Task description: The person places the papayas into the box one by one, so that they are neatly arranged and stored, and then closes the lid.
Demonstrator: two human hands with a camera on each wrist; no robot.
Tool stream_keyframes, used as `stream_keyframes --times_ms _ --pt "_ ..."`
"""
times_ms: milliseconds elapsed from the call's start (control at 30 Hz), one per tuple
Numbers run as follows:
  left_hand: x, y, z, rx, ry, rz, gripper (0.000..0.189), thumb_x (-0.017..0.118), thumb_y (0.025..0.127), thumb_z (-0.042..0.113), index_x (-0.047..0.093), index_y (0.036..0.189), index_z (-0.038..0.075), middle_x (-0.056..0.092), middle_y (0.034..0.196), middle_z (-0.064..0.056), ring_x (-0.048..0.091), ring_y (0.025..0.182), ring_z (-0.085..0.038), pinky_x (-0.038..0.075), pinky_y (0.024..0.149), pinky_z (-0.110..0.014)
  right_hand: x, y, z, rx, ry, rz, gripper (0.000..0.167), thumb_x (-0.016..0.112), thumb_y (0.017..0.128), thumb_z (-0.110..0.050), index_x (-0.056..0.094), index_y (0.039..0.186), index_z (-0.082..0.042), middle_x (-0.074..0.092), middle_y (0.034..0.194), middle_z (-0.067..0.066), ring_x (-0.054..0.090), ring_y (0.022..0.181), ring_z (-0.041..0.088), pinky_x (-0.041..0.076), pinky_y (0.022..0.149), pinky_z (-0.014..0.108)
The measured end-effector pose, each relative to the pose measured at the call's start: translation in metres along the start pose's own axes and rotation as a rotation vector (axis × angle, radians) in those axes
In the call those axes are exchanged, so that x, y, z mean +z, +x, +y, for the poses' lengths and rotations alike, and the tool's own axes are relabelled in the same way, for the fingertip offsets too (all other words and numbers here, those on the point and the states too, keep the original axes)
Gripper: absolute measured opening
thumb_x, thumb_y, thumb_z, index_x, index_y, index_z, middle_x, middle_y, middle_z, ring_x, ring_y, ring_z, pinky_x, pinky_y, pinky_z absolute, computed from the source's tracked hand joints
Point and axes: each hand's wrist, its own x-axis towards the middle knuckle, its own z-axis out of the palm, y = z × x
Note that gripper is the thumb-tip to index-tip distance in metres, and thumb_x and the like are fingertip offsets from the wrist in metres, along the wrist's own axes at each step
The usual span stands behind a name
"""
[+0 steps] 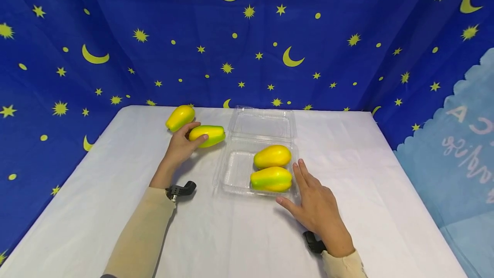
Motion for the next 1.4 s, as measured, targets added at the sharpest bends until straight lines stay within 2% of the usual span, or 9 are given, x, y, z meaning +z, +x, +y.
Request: stream_keyframes --times_ms 233,633,800,1033,1400 --pt "-0.001 -0.002 0.002 -0.022 -0.019 0.021 0.063 0.076 0.089 0.037 0.052 0.143 0.016 0.043 0.157 -0.005 0.048 0.138 -0.026 0.039 0.115 -0.044 0.001 -0.001 -0.001 0.007 -0.001 -0.004 0.101 0.055 0.089 -0.073 0.018 0.162 -0.013 0.017 0.169 0.009 0.048 0.136 0.042 0.050 0.093 0.063" --pt "0.002 -0.003 0.013 -0.004 -0.036 0.048 0.063 0.076 0.089 0.037 0.052 0.143 0.016 0.047 0.153 -0.005 0.051 0.133 -0.026 0.044 0.110 -0.045 0.000 0.000 0.000 0.007 -0.006 -0.007 0.102 0.053 0.089 -0.075 0.016 0.162 -0.014 0.015 0.169 0.008 0.048 0.136 0.043 0.051 0.091 0.063" --pt "0.005 -0.003 0.019 0.034 -0.042 0.049 0.062 0.076 0.089 0.036 0.053 0.142 0.014 0.053 0.147 -0.007 0.054 0.128 -0.026 0.045 0.108 -0.045 0.000 -0.001 0.000 0.014 -0.009 -0.009 0.102 0.054 0.089 -0.074 0.017 0.162 -0.013 0.014 0.169 0.008 0.048 0.137 0.043 0.051 0.091 0.063" --pt "0.009 -0.005 0.030 0.083 -0.027 0.018 0.059 0.076 0.090 0.035 0.054 0.141 0.015 0.060 0.134 -0.008 0.057 0.115 -0.025 0.050 0.098 -0.042 0.001 -0.001 0.001 0.004 -0.015 0.004 0.101 0.054 0.089 -0.073 0.018 0.161 -0.013 0.014 0.169 0.008 0.049 0.136 0.043 0.051 0.090 0.062" --pt "0.018 -0.013 0.051 0.120 -0.014 -0.015 0.058 0.077 0.088 0.036 0.055 0.139 0.019 0.060 0.133 -0.004 0.058 0.114 -0.023 0.052 0.096 -0.042 0.001 -0.001 0.000 0.007 -0.010 0.002 0.102 0.055 0.089 -0.073 0.018 0.161 -0.013 0.014 0.169 0.008 0.048 0.136 0.043 0.051 0.091 0.062"
